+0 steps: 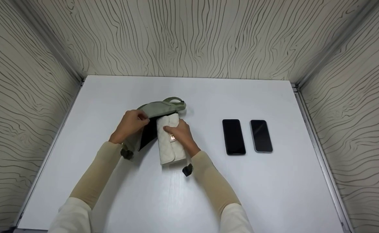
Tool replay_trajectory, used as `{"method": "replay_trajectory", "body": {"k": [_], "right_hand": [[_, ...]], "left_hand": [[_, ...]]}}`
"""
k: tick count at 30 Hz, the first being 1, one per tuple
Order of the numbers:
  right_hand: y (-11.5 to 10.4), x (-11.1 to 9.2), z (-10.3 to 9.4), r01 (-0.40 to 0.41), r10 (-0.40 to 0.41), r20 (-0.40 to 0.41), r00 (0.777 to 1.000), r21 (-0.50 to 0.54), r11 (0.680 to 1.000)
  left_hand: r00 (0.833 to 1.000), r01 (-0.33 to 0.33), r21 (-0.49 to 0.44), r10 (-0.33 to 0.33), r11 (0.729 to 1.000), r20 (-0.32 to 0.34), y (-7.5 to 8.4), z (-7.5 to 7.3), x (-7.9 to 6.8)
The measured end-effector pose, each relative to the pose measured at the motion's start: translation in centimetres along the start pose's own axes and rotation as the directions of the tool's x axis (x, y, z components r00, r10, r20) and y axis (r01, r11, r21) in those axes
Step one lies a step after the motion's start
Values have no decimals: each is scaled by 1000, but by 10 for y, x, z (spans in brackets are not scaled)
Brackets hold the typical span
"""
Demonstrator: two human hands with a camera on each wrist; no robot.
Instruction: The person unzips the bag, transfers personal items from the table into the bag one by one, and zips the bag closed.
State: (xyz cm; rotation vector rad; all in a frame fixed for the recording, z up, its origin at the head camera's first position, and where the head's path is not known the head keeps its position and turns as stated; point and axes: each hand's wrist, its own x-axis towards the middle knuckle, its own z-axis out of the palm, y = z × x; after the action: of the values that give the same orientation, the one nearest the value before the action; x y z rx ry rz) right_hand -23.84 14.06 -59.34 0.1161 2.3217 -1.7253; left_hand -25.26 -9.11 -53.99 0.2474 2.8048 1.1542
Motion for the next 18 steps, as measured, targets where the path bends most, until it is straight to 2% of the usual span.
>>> {"method": "replay_trajectory", "body": {"k": [18], "right_hand": [[-2,6,8,-20,18,57,998,30,999]], "left_hand": [[1000,5,-12,-5,1000,-9,3,0,1]]}}
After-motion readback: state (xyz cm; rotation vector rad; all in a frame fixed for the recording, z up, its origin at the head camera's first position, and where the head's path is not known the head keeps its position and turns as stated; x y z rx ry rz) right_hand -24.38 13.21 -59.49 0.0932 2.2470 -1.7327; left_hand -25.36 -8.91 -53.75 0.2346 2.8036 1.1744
